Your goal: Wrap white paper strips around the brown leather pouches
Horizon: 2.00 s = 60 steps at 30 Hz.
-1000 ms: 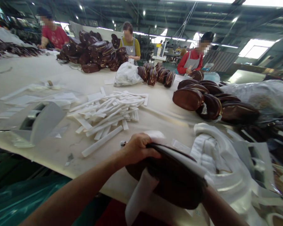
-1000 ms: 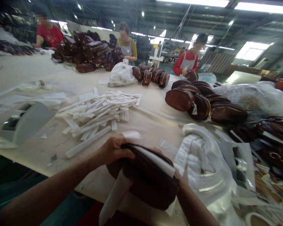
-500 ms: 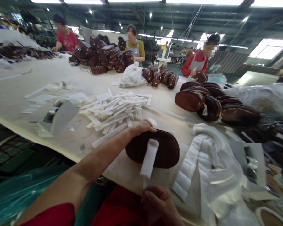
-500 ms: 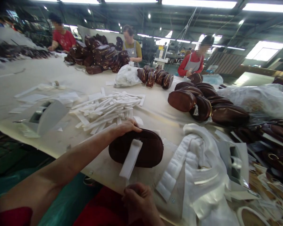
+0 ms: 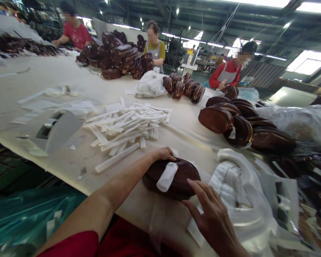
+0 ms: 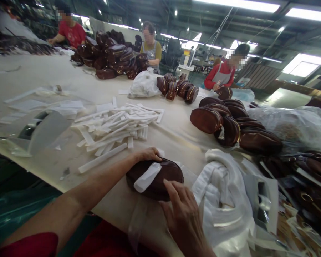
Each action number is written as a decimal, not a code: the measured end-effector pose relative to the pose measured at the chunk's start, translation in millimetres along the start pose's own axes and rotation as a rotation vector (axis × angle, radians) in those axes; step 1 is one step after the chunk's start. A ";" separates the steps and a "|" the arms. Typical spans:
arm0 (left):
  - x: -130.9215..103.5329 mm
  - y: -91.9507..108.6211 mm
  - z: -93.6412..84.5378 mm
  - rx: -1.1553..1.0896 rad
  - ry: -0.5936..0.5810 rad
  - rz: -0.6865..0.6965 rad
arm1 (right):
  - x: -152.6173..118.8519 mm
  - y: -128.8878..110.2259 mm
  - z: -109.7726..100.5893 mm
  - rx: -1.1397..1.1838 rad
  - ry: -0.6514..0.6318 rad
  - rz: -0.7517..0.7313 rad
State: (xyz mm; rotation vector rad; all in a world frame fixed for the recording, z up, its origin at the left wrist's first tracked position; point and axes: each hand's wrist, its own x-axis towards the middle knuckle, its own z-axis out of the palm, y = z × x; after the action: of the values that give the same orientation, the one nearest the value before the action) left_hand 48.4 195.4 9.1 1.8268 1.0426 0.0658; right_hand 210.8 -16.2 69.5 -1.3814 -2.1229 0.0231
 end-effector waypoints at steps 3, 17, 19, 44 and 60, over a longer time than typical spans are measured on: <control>0.8 -1.7 -0.3 0.017 0.016 0.014 | 39.8 2.7 24.9 0.020 -0.042 -0.152; 4.3 -6.1 0.3 -0.069 0.189 0.062 | 26.9 23.3 55.0 0.330 -0.161 -0.151; 8.8 -8.7 2.6 -0.099 0.246 0.080 | 27.7 22.6 56.8 0.334 -0.160 -0.145; -65.9 -0.3 22.7 0.338 0.325 0.725 | 19.7 20.5 63.3 0.364 -0.144 -0.083; -113.5 -0.2 30.7 0.502 0.184 0.891 | 11.4 22.7 65.6 0.329 0.086 -0.097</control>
State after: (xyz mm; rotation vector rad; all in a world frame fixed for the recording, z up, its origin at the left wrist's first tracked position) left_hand -8.7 96.5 37.1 2.6668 0.2864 0.5524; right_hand 194.4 23.4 13.7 -1.0671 -2.0051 0.2580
